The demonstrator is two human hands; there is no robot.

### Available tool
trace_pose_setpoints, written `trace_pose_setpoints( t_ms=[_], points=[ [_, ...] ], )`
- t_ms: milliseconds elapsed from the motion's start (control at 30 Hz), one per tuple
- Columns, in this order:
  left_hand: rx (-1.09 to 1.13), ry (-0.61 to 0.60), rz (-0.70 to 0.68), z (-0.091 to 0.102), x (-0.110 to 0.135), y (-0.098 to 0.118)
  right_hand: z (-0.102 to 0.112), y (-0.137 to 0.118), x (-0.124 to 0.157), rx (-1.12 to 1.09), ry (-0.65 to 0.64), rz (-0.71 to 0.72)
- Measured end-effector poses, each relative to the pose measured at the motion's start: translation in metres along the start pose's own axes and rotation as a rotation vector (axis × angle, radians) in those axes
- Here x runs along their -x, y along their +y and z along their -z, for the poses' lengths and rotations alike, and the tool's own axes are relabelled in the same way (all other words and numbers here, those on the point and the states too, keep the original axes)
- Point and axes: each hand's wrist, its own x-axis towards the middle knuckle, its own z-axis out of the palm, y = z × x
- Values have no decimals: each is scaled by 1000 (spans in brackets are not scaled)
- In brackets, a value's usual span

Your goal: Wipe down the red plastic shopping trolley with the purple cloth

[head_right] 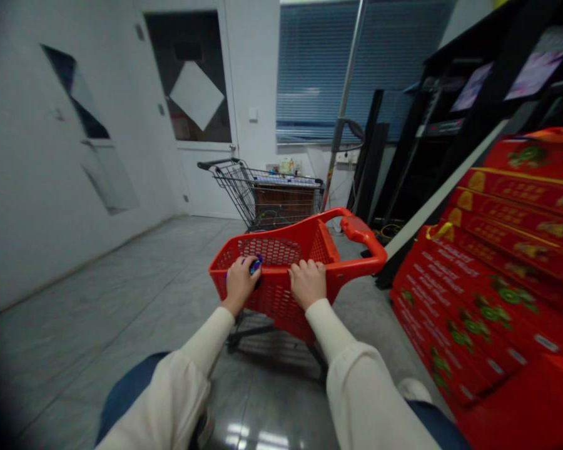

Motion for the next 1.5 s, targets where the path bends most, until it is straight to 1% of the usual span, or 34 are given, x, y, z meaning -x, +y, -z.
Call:
trace_pose_setpoints(
  t_ms=[67, 133, 200, 267, 400, 467, 533, 567, 633, 767, 833, 867, 933, 1000, 1100, 1200, 1267, 1333, 1367, 1433, 1500],
  points=[
    [36, -18, -20, -3, 1, 17, -2, 2, 0, 3, -11, 15],
    [86, -37, -93, -7, 3, 33, -5, 6, 1, 4, -8, 44],
    [121, -45, -156, -10, 5, 41, -9, 10, 4, 4, 14, 83],
    [123, -49, -181, -10, 5, 37, -13, 14, 7, 11, 46, 116],
    [38, -69, -139, -3, -2, 8, -13, 21, 18, 35, 91, 164],
    [-2, -78, -110, 1, -5, -3, -11, 24, 24, 43, 113, 130],
    [-22, -70, -76, 4, -7, -6, -9, 26, 29, 43, 124, 89],
    [-23, -62, -58, 3, -6, -2, -9, 27, 31, 41, 126, 75],
    [1, -48, -49, -1, -3, 14, -10, 29, 33, 38, 121, 68],
    [125, -32, -180, -16, 10, 59, -9, 39, 35, 53, 92, 91],
    [154, -24, -234, -21, 14, 70, -6, 46, 36, 59, 66, 118],
    [153, -22, -254, -23, 15, 70, -4, 48, 36, 59, 56, 126],
    [136, -15, -282, -24, 16, 62, -2, 49, 37, 52, 51, 129],
    [111, 5, -269, -23, 14, 45, -1, 44, 37, 36, 63, 117],
    [83, 38, -190, -19, 5, 17, 0, 34, 36, 4, 85, 106],
    [75, 6, -156, -13, -12, -5, 8, 32, 37, -15, 95, 155],
    [83, -45, -164, -9, -23, -12, 15, 39, 40, -3, 138, 125],
    [95, -86, -168, -5, -31, -11, 21, 48, 45, 18, 181, 73],
    [103, -96, -168, -5, -33, -7, 22, 51, 47, 25, 190, 58],
    [134, -103, -184, -6, -32, 10, 21, 56, 49, 28, 184, 54],
    [190, -99, -238, -11, -25, 35, 19, 58, 50, 26, 178, 46]
  ],
)
